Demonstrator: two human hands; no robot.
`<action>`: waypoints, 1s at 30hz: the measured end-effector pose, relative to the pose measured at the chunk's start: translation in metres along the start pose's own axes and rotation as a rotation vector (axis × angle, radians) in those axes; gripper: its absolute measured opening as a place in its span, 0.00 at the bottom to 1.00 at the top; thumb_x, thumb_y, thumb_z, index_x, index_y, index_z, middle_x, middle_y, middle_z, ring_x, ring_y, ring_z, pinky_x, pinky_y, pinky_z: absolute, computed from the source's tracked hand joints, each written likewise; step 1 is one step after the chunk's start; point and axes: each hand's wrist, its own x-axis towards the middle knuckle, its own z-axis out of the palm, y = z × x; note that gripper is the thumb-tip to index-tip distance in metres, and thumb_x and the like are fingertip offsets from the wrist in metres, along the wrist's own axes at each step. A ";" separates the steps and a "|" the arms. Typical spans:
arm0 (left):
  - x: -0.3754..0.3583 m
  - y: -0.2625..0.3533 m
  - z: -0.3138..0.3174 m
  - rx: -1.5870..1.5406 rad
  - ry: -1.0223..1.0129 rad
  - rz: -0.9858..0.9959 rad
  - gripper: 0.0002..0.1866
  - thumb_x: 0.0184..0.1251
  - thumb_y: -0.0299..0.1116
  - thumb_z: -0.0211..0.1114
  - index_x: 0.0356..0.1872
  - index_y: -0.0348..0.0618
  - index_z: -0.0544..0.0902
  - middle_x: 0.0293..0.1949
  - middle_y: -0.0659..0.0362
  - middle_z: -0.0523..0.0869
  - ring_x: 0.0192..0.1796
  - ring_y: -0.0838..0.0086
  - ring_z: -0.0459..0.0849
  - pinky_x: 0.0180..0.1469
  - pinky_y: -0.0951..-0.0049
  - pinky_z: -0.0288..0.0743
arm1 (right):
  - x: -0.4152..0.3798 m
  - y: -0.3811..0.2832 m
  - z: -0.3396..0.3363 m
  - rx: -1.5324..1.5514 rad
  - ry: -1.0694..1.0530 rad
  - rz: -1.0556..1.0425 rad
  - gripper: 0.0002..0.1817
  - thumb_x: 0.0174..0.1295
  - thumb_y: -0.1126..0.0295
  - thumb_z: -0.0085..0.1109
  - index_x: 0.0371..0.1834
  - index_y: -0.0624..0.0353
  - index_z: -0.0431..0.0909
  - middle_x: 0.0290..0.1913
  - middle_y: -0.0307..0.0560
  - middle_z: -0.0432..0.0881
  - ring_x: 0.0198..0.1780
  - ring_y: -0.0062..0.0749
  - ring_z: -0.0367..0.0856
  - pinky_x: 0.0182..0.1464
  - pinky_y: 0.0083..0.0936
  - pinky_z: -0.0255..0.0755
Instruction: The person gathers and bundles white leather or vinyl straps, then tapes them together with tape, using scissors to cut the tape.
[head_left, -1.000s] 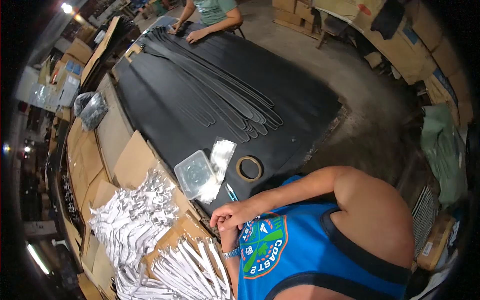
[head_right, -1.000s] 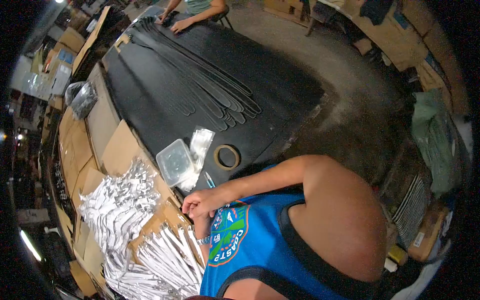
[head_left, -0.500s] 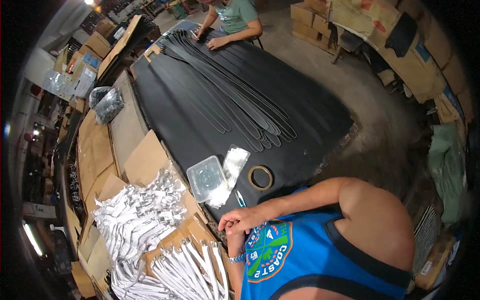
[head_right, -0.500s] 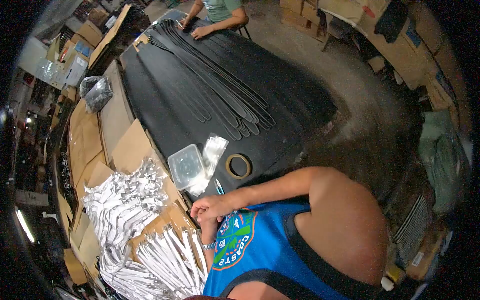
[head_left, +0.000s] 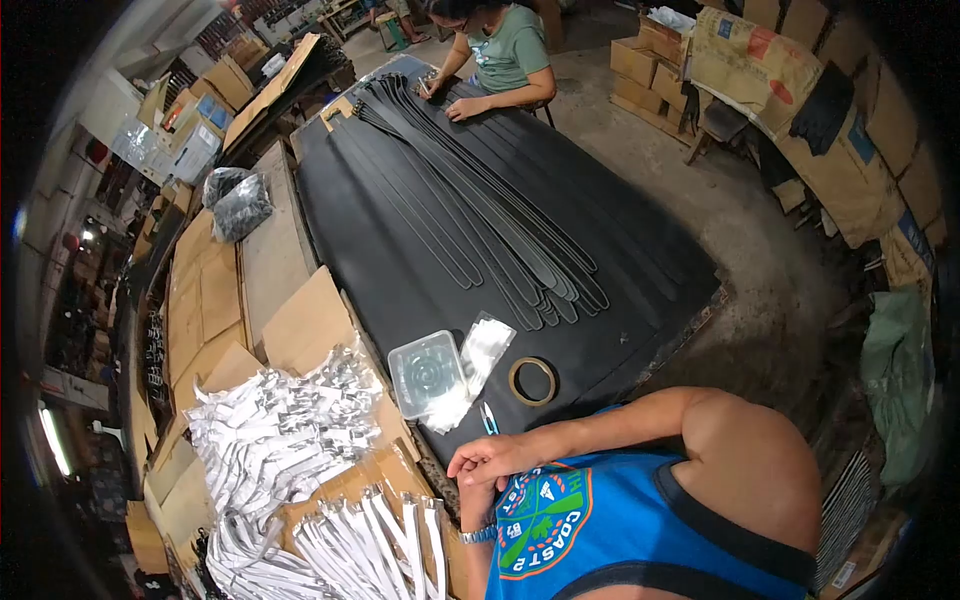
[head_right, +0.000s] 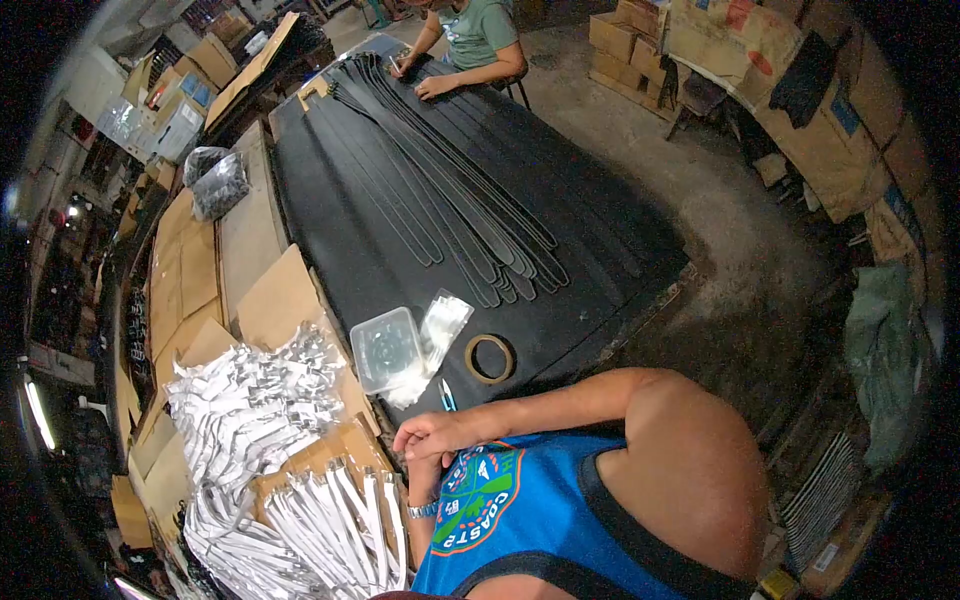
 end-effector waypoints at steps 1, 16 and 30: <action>-0.002 0.000 -0.001 0.001 0.003 -0.014 0.14 0.58 0.37 0.71 0.38 0.40 0.78 0.31 0.63 0.81 0.29 0.80 0.78 0.30 0.81 0.71 | 0.001 0.001 0.000 -0.007 -0.005 -0.001 0.27 0.66 0.55 0.58 0.60 0.62 0.69 0.48 0.42 0.76 0.44 0.21 0.75 0.36 0.20 0.75; -0.004 0.002 0.005 -0.055 -0.031 -0.041 0.11 0.60 0.29 0.68 0.41 0.40 0.77 0.35 0.64 0.81 0.31 0.83 0.77 0.32 0.83 0.70 | 0.004 0.006 -0.004 -0.087 0.011 0.038 0.27 0.66 0.55 0.58 0.62 0.61 0.69 0.48 0.41 0.76 0.42 0.21 0.76 0.33 0.18 0.74; 0.004 0.004 0.006 -0.165 -0.094 -0.143 0.08 0.70 0.36 0.65 0.33 0.46 0.78 0.28 0.65 0.82 0.28 0.85 0.75 0.30 0.84 0.67 | -0.006 -0.012 -0.077 -0.432 0.448 -0.162 0.20 0.66 0.68 0.60 0.60 0.62 0.74 0.43 0.43 0.82 0.44 0.23 0.80 0.48 0.24 0.77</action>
